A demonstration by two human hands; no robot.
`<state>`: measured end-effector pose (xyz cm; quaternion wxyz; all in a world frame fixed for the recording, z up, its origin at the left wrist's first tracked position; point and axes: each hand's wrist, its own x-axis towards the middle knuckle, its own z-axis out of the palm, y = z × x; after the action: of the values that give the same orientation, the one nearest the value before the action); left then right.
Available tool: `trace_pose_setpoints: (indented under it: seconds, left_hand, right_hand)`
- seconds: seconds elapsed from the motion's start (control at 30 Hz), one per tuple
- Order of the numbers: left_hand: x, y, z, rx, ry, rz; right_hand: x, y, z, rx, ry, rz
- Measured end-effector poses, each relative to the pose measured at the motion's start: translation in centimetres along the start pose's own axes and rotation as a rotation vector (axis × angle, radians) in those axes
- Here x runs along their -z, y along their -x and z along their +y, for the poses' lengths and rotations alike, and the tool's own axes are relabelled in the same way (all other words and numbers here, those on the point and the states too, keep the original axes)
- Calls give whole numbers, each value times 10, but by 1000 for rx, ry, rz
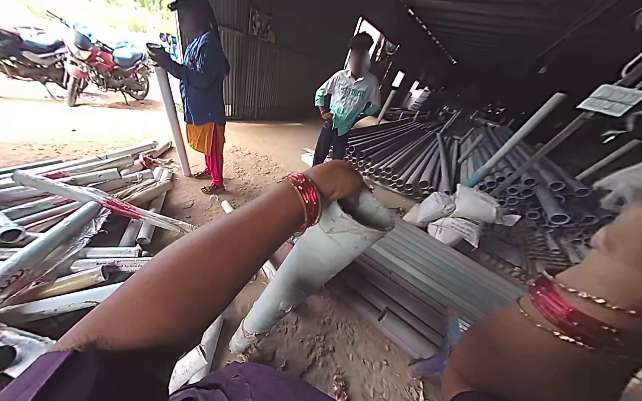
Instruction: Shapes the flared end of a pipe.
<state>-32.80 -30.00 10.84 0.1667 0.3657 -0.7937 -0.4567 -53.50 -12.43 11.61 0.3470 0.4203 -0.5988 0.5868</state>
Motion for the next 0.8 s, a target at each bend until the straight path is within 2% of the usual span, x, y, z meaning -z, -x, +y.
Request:
trace_pose_setpoints:
  seconds: [0.1, 0.17, 0.23, 0.3, 0.43, 0.6, 0.8]
  left_hand:
    - [2, 7, -5, -11, 104, 58]
    - [3, 15, -7, -14, 116, 74]
    - [5, 21, -6, -24, 47, 62]
    - [7, 23, -9, -57, 14, 63]
    - [14, 29, -14, -70, 44, 85]
    - [21, 39, -20, -53, 55, 110]
    - [32, 51, -31, -67, 72, 128]
  right_hand:
    - [-4, 16, -10, 102, -158, -336]
    - [-13, 54, -14, 3, -397, -507]
    - [-19, 96, -15, -135, -662, -605]
    - [-23, 134, -15, -155, -788, -642]
    - [-35, 178, -28, -58, -631, -543]
    - [-42, 170, -55, -25, -166, -489]
    - [-49, 174, -64, 57, -14, -472]
